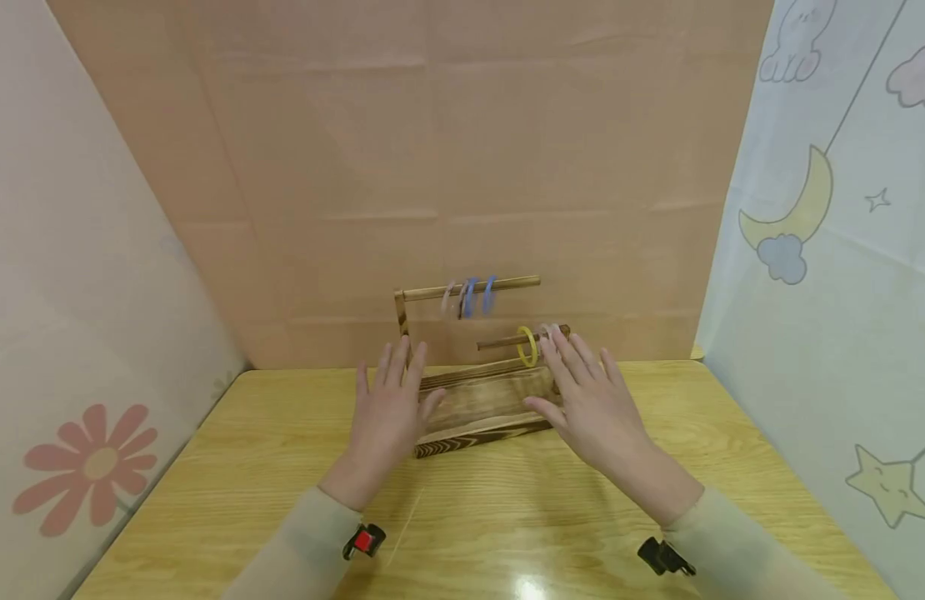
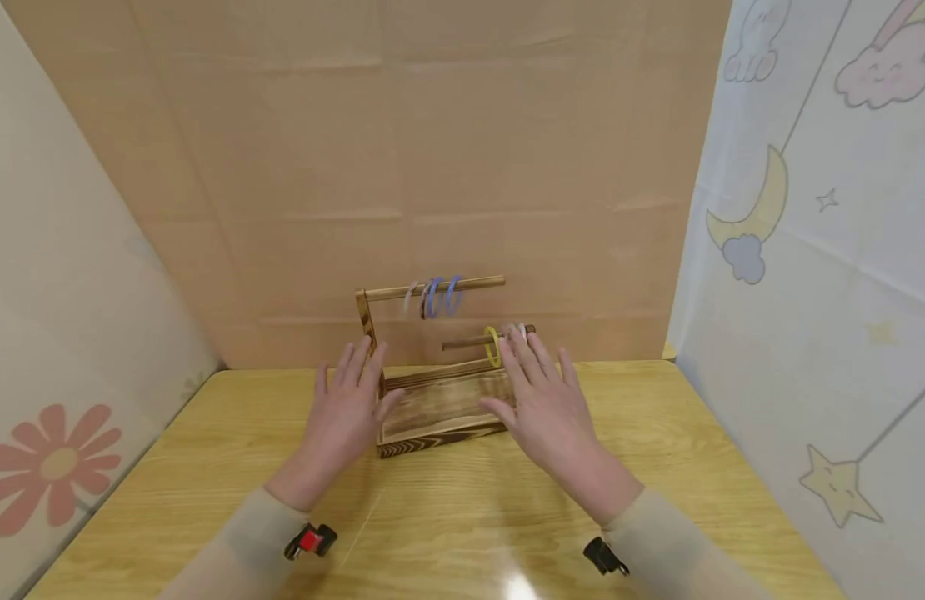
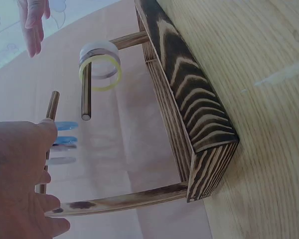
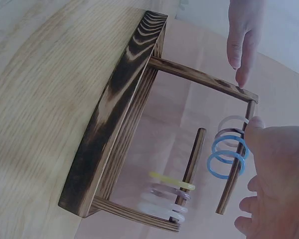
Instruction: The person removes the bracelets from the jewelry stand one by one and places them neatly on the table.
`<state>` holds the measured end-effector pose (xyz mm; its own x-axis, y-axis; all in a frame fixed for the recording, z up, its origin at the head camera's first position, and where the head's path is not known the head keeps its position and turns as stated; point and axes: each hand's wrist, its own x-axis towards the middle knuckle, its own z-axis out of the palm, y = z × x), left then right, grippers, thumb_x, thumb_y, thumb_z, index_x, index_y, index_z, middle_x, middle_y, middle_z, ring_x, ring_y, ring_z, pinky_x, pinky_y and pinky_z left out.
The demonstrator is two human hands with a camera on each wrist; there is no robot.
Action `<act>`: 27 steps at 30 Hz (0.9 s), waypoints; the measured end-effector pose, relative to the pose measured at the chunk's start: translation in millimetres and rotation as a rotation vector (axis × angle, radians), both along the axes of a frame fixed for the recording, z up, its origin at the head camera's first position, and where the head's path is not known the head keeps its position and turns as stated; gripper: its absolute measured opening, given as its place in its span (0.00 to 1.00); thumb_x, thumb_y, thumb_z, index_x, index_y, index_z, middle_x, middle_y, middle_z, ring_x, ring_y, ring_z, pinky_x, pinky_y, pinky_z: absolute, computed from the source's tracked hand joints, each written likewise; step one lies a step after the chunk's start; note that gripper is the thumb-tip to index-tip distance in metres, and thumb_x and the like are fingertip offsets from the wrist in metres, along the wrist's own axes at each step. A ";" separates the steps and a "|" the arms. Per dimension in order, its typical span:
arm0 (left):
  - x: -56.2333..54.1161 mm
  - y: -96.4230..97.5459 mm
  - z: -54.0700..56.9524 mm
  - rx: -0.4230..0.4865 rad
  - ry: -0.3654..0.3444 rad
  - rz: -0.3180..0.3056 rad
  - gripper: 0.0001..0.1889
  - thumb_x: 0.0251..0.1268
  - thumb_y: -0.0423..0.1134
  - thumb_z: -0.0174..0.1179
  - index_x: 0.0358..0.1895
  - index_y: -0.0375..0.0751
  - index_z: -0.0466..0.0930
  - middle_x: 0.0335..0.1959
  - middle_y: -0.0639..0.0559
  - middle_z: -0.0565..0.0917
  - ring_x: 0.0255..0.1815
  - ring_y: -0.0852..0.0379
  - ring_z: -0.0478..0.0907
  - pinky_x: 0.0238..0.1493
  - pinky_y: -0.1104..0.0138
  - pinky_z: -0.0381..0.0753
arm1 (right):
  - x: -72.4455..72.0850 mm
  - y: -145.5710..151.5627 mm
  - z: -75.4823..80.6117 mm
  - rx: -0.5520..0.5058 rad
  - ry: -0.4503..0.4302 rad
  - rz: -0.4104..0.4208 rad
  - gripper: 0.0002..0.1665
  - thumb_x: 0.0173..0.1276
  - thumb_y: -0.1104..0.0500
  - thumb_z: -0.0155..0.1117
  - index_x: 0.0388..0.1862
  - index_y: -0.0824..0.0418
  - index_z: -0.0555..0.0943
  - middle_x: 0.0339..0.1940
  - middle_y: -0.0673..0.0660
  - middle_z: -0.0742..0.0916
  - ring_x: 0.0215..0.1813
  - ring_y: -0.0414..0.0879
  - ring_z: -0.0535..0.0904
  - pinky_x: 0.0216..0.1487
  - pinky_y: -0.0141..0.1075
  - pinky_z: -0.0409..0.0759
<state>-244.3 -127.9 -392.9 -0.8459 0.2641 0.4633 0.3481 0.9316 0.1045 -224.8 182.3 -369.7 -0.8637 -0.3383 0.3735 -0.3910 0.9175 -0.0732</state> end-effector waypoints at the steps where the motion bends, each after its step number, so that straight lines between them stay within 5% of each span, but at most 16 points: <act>1: -0.8 -1.2 0.0 0.009 -0.003 0.003 0.44 0.85 0.60 0.59 0.91 0.42 0.55 0.90 0.35 0.55 0.89 0.32 0.52 0.81 0.26 0.50 | -0.9 -1.4 0.7 0.000 0.004 0.003 0.56 0.86 0.32 0.57 0.95 0.56 0.46 0.94 0.59 0.52 0.93 0.59 0.43 0.87 0.66 0.42; 9: -6.9 -9.6 0.3 0.071 -0.023 0.019 0.44 0.87 0.60 0.57 0.92 0.42 0.50 0.90 0.35 0.55 0.90 0.34 0.49 0.82 0.28 0.49 | -7.6 -12.1 6.0 0.021 0.015 0.012 0.55 0.86 0.32 0.56 0.95 0.57 0.47 0.94 0.60 0.54 0.92 0.61 0.46 0.87 0.65 0.43; 16: -16.9 -18.5 -2.5 0.108 0.067 0.027 0.45 0.85 0.55 0.63 0.90 0.35 0.53 0.86 0.32 0.63 0.86 0.30 0.60 0.78 0.27 0.59 | -13.2 -20.4 8.8 0.021 0.010 0.009 0.54 0.87 0.31 0.55 0.94 0.59 0.48 0.94 0.60 0.53 0.92 0.61 0.45 0.87 0.64 0.43; 27: -35.1 -28.4 -1.7 0.209 0.114 0.044 0.43 0.85 0.52 0.63 0.89 0.36 0.54 0.79 0.30 0.72 0.78 0.30 0.71 0.78 0.32 0.64 | -19.6 -31.0 8.0 0.002 -0.006 0.004 0.55 0.87 0.33 0.56 0.94 0.59 0.45 0.94 0.60 0.51 0.92 0.61 0.45 0.88 0.63 0.42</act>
<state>-279.4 -156.3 -394.6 -0.7933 0.1166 0.5975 0.3286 0.9082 0.2591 -244.3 151.3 -361.7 -0.8645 -0.3430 0.3673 -0.3947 0.9159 -0.0737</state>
